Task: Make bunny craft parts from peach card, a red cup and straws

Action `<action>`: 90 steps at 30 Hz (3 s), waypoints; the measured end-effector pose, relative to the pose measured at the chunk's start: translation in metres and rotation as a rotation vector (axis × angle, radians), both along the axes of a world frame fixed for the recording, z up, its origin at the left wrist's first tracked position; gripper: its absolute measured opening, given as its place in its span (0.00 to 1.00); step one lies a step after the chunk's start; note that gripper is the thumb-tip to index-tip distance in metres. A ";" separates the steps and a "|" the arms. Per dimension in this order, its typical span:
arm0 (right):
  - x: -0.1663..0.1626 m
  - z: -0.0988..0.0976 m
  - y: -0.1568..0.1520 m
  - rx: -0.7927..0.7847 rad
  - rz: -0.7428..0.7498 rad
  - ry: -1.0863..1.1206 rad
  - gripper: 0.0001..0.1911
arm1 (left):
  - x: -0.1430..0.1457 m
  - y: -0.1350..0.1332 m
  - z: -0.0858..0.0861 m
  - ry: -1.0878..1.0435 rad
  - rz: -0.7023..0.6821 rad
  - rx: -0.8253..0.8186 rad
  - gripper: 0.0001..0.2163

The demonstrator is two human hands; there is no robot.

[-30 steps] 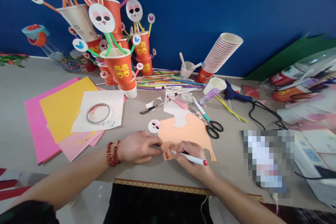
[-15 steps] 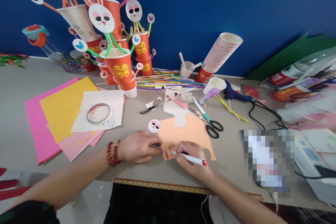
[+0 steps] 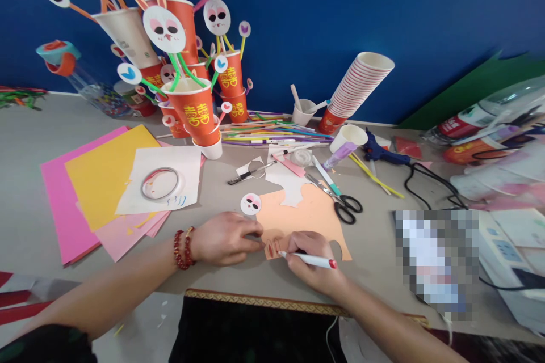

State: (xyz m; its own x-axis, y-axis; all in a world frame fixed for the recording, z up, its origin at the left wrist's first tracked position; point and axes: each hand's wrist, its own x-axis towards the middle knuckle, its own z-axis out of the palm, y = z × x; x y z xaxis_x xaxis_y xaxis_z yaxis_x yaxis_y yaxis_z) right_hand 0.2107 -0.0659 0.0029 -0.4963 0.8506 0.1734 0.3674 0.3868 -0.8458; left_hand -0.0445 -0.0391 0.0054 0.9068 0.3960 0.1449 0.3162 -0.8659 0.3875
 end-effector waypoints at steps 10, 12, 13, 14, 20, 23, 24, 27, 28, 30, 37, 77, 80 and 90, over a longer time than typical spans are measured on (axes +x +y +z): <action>0.001 0.000 0.001 0.023 0.024 -0.024 0.09 | -0.001 0.000 0.000 -0.001 -0.004 -0.018 0.15; 0.001 0.000 0.001 0.026 0.032 -0.022 0.09 | -0.001 0.000 0.000 0.004 -0.005 -0.022 0.14; 0.002 0.001 0.001 0.027 0.035 -0.019 0.09 | -0.001 0.000 0.000 0.007 -0.006 -0.023 0.14; 0.002 0.001 0.001 0.028 0.036 -0.017 0.09 | -0.001 0.000 0.000 0.008 -0.007 -0.023 0.14; 0.002 0.001 0.001 -0.034 -0.035 -0.006 0.09 | 0.000 0.000 0.000 0.001 -0.012 -0.008 0.14; 0.001 0.001 0.000 -0.034 -0.085 -0.011 0.08 | 0.000 0.000 0.000 0.004 -0.004 0.002 0.13; 0.000 0.000 0.000 -0.024 -0.086 -0.014 0.08 | 0.000 0.000 0.000 0.004 -0.001 0.005 0.13; -0.001 -0.002 0.001 -0.002 -0.086 -0.015 0.08 | 0.000 0.000 0.000 0.004 0.005 0.010 0.13; -0.002 -0.002 0.001 0.001 -0.090 -0.016 0.08 | 0.000 0.000 0.001 0.003 0.005 0.010 0.13; -0.002 -0.003 0.001 0.011 -0.092 -0.018 0.08 | 0.000 0.000 0.001 0.005 0.007 0.008 0.13; -0.001 -0.006 0.001 0.012 -0.087 -0.032 0.08 | 0.000 -0.001 0.000 0.011 0.009 0.001 0.13; 0.001 -0.005 0.001 0.086 -0.022 0.009 0.09 | -0.001 0.001 0.000 0.008 -0.002 0.001 0.14; 0.001 -0.004 0.001 0.081 -0.015 -0.012 0.09 | 0.000 0.000 0.000 0.005 -0.003 0.000 0.14; 0.002 -0.003 0.001 0.066 0.030 -0.005 0.09 | 0.000 0.001 0.000 -0.016 -0.012 -0.017 0.14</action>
State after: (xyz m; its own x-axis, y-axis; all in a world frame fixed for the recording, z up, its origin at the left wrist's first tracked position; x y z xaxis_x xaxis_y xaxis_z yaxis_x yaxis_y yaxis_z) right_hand 0.2124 -0.0646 0.0001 -0.5220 0.8223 0.2266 0.3588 0.4528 -0.8162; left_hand -0.0448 -0.0379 0.0052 0.9091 0.3875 0.1528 0.2994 -0.8630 0.4070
